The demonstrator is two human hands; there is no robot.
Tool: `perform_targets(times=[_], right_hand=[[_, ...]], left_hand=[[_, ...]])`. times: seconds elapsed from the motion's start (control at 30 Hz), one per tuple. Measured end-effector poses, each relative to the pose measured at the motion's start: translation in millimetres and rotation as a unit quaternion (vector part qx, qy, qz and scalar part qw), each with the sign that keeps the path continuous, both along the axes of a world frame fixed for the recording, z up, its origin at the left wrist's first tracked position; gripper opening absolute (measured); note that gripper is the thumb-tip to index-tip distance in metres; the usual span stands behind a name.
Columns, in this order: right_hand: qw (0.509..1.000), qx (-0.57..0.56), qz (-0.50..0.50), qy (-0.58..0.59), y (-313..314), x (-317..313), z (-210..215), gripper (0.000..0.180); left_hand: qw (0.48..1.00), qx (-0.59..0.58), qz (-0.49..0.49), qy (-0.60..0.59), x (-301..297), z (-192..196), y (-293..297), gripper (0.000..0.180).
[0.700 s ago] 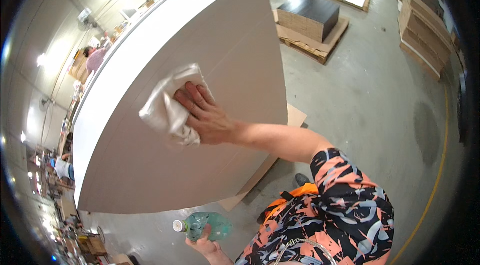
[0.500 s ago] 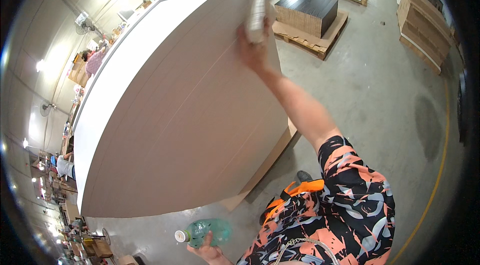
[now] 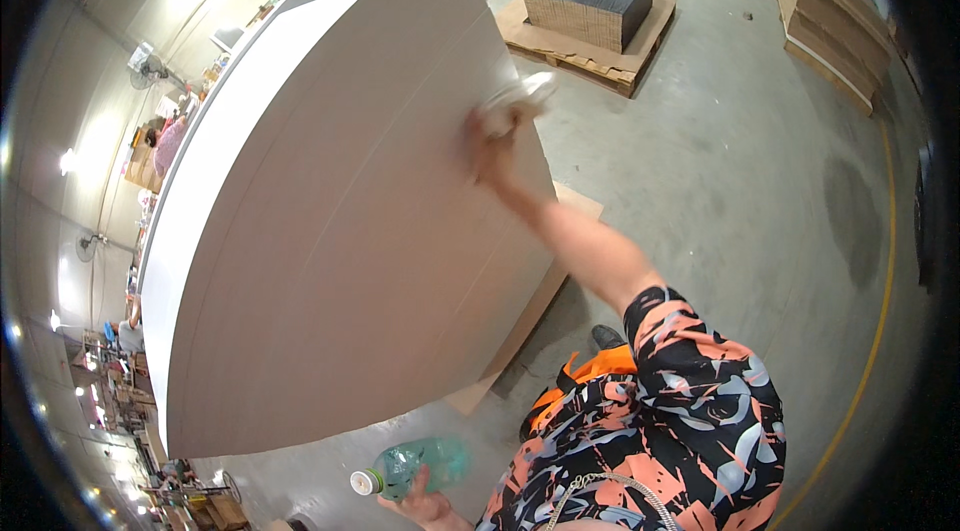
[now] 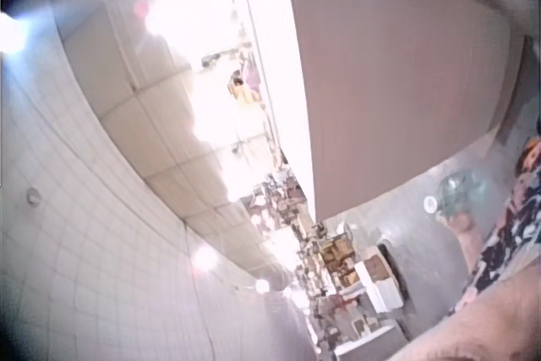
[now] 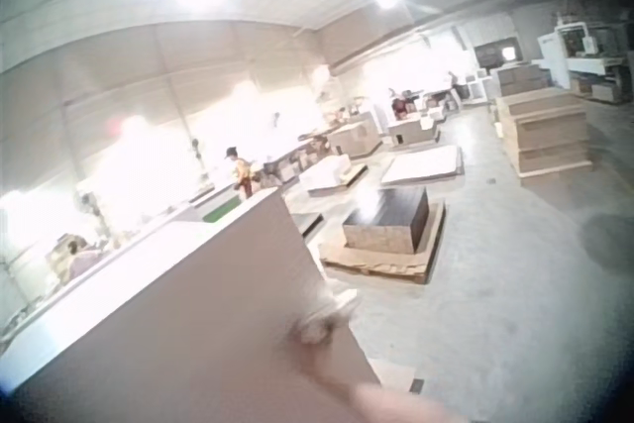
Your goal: The person cleans furniture panels by applying liquid from a bottle onto a cloth and wiping the surfaces and edges of the stacked white panels.
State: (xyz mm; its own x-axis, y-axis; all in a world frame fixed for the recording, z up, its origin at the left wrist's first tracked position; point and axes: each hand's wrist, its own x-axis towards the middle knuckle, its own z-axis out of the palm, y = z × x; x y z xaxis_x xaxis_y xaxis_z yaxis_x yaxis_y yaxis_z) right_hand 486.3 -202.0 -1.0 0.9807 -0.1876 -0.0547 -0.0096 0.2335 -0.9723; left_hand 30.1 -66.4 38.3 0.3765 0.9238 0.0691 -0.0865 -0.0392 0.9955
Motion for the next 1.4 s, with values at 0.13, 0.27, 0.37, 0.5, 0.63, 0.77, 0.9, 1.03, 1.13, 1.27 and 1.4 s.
perform_targets(times=[0.13, 0.27, 0.37, 0.5, 0.63, 0.77, 0.9, 1.03, 1.13, 1.27, 1.4], right_hand=[[0.991, 0.106, 0.007, 0.081, -10.4, 9.4, -7.2, 0.052], [0.959, -0.132, 0.170, -0.187, 72.7, -135.8, -31.0, 0.062], [0.910, -0.252, 0.124, -0.305, 67.7, -123.5, -32.0, 0.070], [0.997, 0.060, -0.041, -0.029, 2.7, 9.2, -28.2, 0.081], [0.982, 0.144, 0.011, 0.120, -0.3, -1.1, -19.1, 0.072], [0.992, 0.098, 0.073, -0.035, 55.6, -127.2, -46.3, 0.036], [0.780, 0.602, 0.085, 0.152, 76.0, -148.8, 7.5, 0.029], [0.984, 0.062, -0.056, -0.160, 12.6, -16.3, 21.5, 0.058], [0.955, 0.025, -0.219, -0.197, 14.7, 26.6, 39.7, 0.074], [0.914, 0.156, 0.136, -0.349, 87.9, -72.9, 65.4, 0.083], [0.772, -0.309, 0.017, -0.556, 60.5, -87.7, 104.6, 0.072]], left_hand=[[0.995, -0.049, -0.057, 0.058, -27.3, -27.6, 20.5, 0.047], [0.992, -0.023, -0.098, 0.079, -27.9, -20.8, 25.1, 0.055], [0.990, 0.006, -0.119, 0.070, -19.5, -8.8, 23.5, 0.059], [0.997, -0.064, -0.047, 0.011, -40.8, -10.3, 26.3, 0.059], [0.999, -0.020, 0.011, 0.042, -87.8, -74.2, 51.3, 0.062], [0.959, 0.227, -0.047, 0.161, -97.2, -126.5, 64.9, 0.068], [0.997, -0.038, -0.025, 0.063, -41.1, -16.6, 10.6, 0.078], [0.999, 0.002, -0.013, 0.049, -44.5, -29.8, 11.4, 0.074], [0.997, 0.000, -0.079, 0.024, -37.6, -43.7, 12.8, 0.060], [0.997, -0.037, -0.069, 0.014, -24.5, -37.9, 8.8, 0.052], [0.995, -0.036, -0.088, 0.015, -16.1, -33.4, 10.5, 0.050]])
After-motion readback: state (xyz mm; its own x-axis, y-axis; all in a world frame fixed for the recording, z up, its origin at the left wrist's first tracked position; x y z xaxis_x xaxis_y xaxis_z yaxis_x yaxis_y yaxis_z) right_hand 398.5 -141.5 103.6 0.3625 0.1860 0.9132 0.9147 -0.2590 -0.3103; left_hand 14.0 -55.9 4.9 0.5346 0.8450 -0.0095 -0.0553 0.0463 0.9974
